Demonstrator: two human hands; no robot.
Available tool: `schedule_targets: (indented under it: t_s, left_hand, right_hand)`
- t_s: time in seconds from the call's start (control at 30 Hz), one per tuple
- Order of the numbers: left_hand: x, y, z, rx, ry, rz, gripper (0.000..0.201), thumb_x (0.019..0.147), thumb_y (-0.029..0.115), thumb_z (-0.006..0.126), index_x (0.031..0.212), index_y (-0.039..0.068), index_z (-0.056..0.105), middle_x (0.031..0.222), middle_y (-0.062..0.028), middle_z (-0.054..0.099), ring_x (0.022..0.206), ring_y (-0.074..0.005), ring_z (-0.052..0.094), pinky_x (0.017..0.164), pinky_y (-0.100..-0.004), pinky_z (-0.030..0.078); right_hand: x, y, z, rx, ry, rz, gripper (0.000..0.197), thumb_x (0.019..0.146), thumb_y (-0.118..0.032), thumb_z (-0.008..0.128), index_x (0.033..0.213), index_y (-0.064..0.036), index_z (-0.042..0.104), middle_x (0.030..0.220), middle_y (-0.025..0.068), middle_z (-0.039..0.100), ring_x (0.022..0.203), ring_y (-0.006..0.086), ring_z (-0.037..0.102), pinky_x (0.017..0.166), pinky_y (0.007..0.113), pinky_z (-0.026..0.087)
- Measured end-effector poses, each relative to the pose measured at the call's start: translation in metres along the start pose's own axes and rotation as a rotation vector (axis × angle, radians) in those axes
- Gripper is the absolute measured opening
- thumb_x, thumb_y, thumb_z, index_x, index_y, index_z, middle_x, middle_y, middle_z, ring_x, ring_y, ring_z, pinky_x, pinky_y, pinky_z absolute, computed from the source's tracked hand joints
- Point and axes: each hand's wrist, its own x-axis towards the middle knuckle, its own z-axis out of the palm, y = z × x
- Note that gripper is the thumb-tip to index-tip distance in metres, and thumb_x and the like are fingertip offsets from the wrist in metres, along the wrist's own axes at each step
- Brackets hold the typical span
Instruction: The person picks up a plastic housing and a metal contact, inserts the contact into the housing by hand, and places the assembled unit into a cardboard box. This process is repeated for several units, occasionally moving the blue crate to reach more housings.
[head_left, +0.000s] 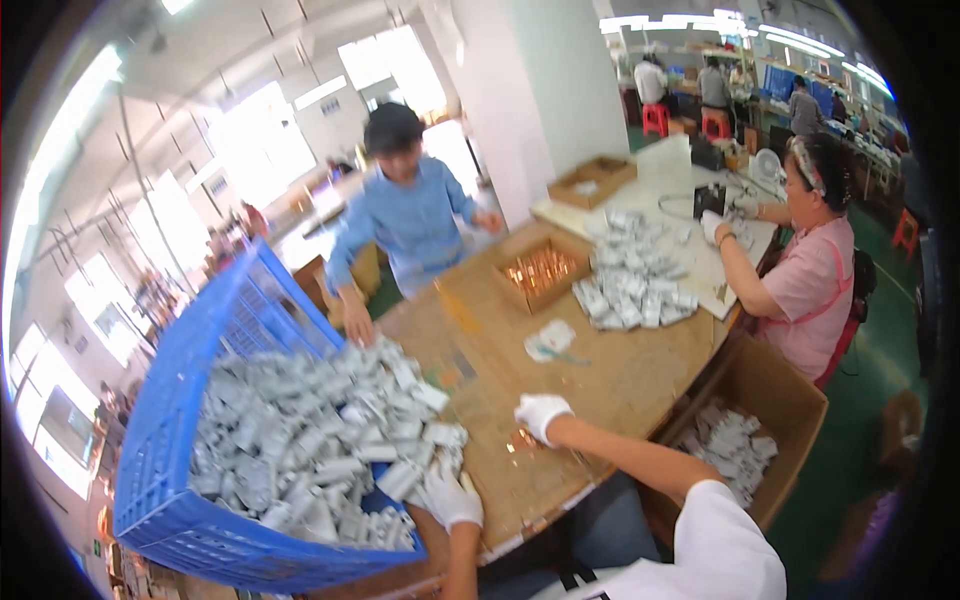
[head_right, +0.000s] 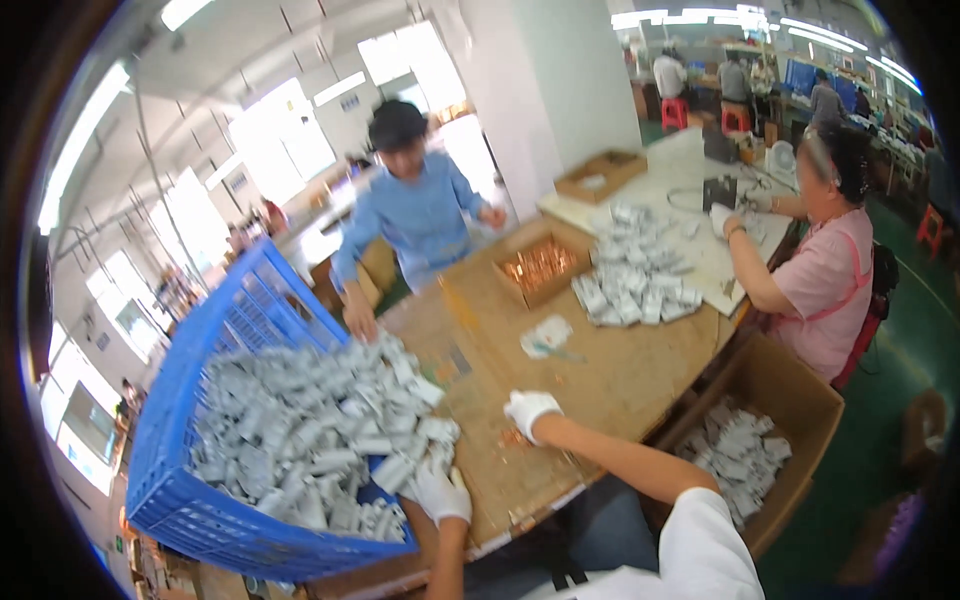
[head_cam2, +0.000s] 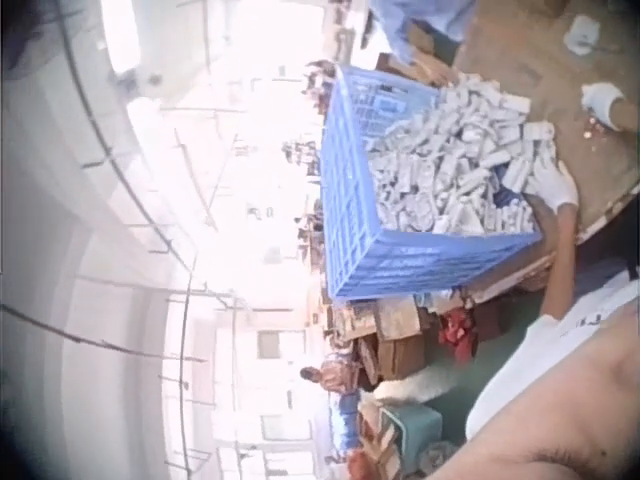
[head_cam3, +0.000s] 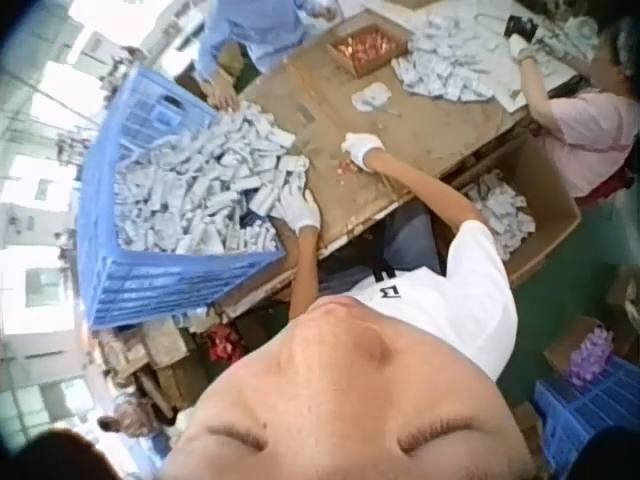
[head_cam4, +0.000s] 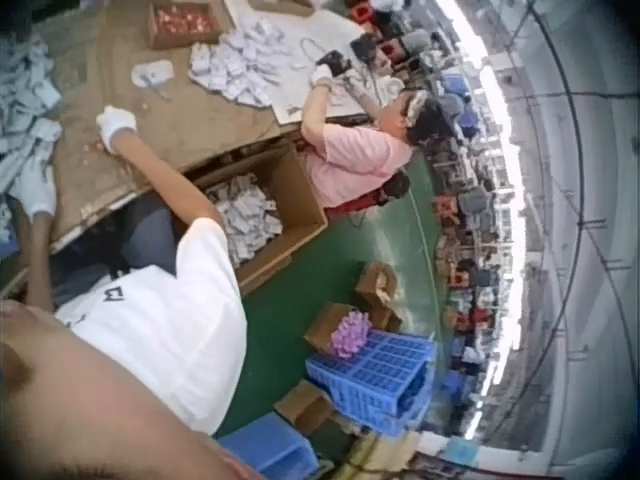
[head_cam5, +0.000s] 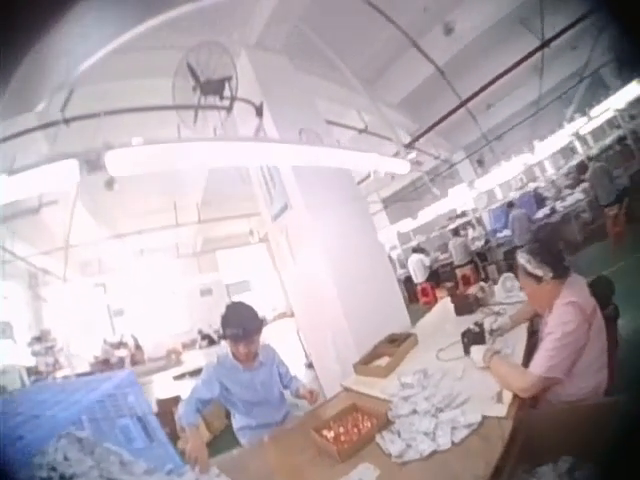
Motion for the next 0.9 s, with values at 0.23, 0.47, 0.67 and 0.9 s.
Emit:
schedule_targets:
  t_s: [0.23,0.47,0.67,0.9]
  left_hand:
    - [0.003,-0.011,0.004,0.056,0.025,0.062,0.029,0.080,0.025,0.068,0.107,0.013,0.066,0.120,-0.0131,0.060,0.117,-0.0324,0.052,0.106,-0.0517,0.032]
    - [0.021,-0.012,0.016,0.044,0.078,0.102,0.027,0.083,0.025,0.066,0.109,0.017,0.067,0.115,-0.0100,0.061,0.114,-0.0307,0.054,0.102,-0.0533,0.034]
    - [0.013,-0.011,-0.004,0.038,0.177,0.200,0.020,0.078,0.016,0.071,0.097,0.012,0.068,0.103,-0.0086,0.063,0.105,-0.0275,0.057,0.106,-0.0545,0.031]
    - [0.021,0.005,0.003,0.085,-0.050,0.134,0.086,0.077,0.038,0.077,0.145,0.009,0.033,0.113,-0.0107,0.056,0.091,-0.0270,0.065,0.073,-0.0395,0.054]
  right_hand:
    - [0.006,-0.023,-0.003,-0.085,-0.083,-0.015,0.021,0.084,-0.009,0.062,0.099,0.0017,0.072,0.107,0.0225,0.069,0.098,0.0370,0.069,0.079,0.044,0.057]
    - [-0.003,-0.009,0.005,-0.018,0.000,-0.010,0.027,0.085,-0.011,0.062,0.108,0.0027,0.065,0.116,0.0250,0.064,0.105,0.0387,0.065,0.086,0.044,0.054]
    - [0.004,-0.002,0.007,0.166,0.100,0.064,0.023,0.089,-0.011,0.053,0.108,0.0018,0.059,0.114,0.0265,0.064,0.104,0.0421,0.064,0.085,0.047,0.052]
    - [0.015,0.041,0.028,0.181,0.197,0.034,0.025,0.088,-0.028,0.054,0.103,-0.0141,0.067,0.102,0.0176,0.069,0.095,0.0374,0.066,0.083,0.044,0.053]
